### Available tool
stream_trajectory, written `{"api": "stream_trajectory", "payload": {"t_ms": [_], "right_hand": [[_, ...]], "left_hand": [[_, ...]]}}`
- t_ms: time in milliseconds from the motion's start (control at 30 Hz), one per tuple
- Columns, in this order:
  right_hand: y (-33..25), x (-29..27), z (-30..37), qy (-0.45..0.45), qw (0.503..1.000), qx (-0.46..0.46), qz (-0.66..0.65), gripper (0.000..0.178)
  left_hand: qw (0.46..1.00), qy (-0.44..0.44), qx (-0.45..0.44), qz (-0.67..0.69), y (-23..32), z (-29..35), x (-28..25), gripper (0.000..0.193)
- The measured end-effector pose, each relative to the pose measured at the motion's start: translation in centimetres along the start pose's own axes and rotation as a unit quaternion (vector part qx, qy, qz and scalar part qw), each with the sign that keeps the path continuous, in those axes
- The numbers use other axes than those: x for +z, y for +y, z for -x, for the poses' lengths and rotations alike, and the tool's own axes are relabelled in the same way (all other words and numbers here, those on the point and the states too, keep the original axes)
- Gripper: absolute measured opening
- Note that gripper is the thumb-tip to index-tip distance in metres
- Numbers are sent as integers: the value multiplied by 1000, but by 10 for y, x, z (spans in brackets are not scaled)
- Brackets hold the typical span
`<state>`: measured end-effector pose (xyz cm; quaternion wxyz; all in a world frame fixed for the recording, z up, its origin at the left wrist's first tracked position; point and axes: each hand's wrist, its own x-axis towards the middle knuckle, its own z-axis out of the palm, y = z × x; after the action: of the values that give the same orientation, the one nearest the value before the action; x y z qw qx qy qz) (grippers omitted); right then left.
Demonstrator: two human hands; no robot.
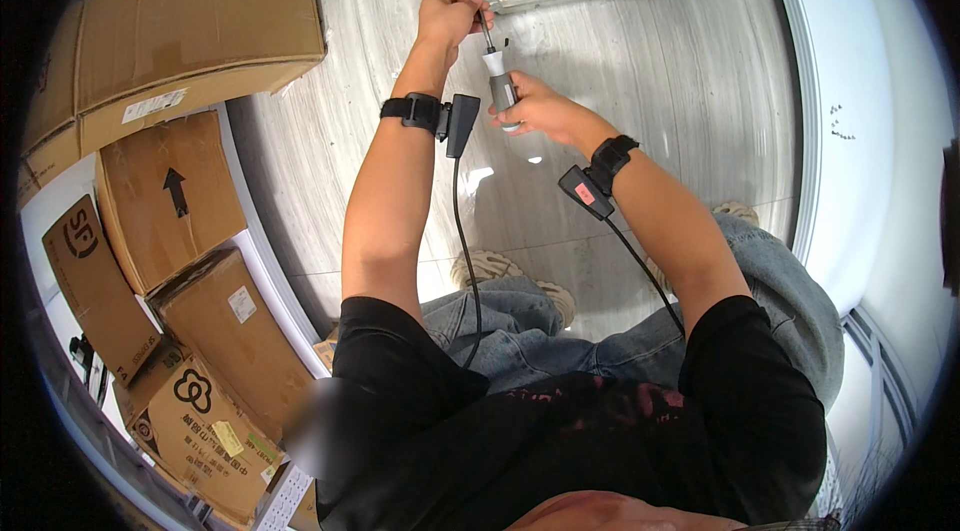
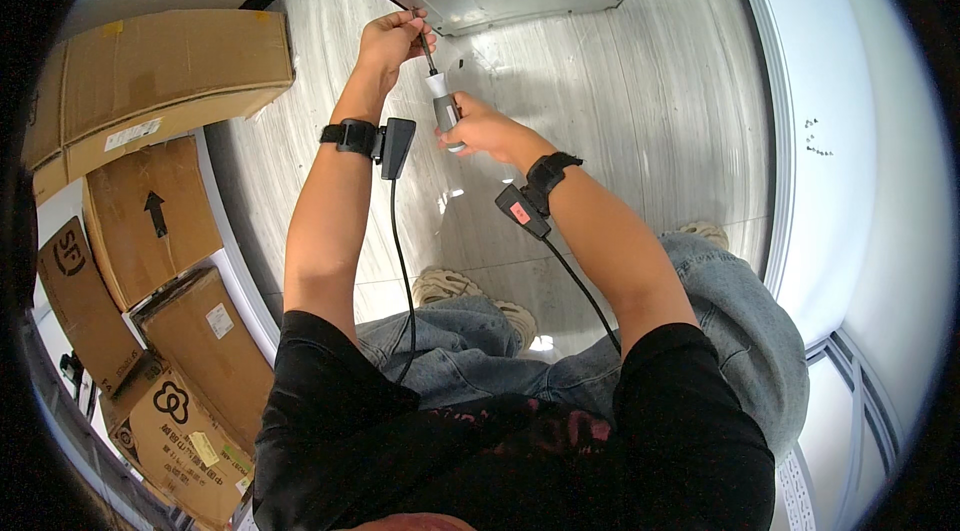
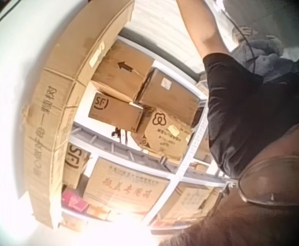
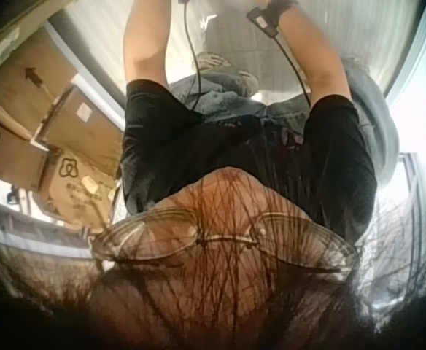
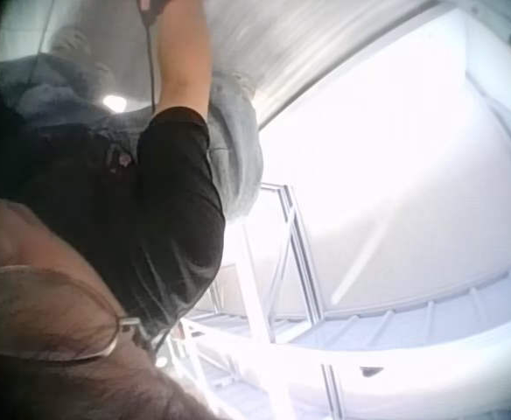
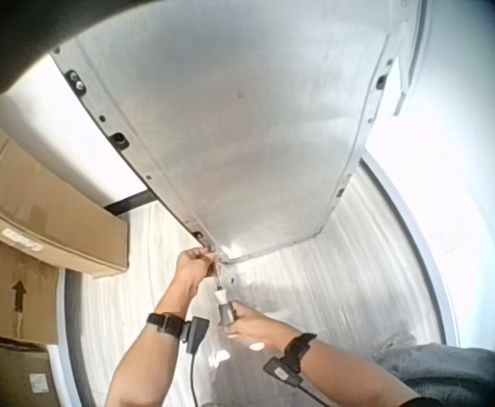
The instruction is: The person uses a screwdriver to tighten screws on a white metal panel mounted on a wall. They repeatedly insert and turn the screwdriver at several screw locations along the panel's edge.
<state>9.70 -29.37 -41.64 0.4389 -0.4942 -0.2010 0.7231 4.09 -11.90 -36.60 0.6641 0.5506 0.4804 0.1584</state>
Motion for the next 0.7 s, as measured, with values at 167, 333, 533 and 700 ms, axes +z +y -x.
{"api": "stream_trajectory", "payload": {"t_ms": [167, 333, 533, 700], "right_hand": [[-9, 11, 3, 51, 990, -3, 129, 54], [-19, 21, 14, 37, 996, 3, 86, 53], [-9, 7, 15, -14, 1000, 2, -25, 49], [-13, 19, 14, 40, 995, 11, 93, 49]], "left_hand": [[998, 27, 11, -62, 1, 3, 4, 18], [998, 31, 35, -33, -8, -2, 1, 19], [998, 24, 24, 51, -5, 0, 3, 14], [999, 38, 17, 15, -1, 6, 6, 14]]}}
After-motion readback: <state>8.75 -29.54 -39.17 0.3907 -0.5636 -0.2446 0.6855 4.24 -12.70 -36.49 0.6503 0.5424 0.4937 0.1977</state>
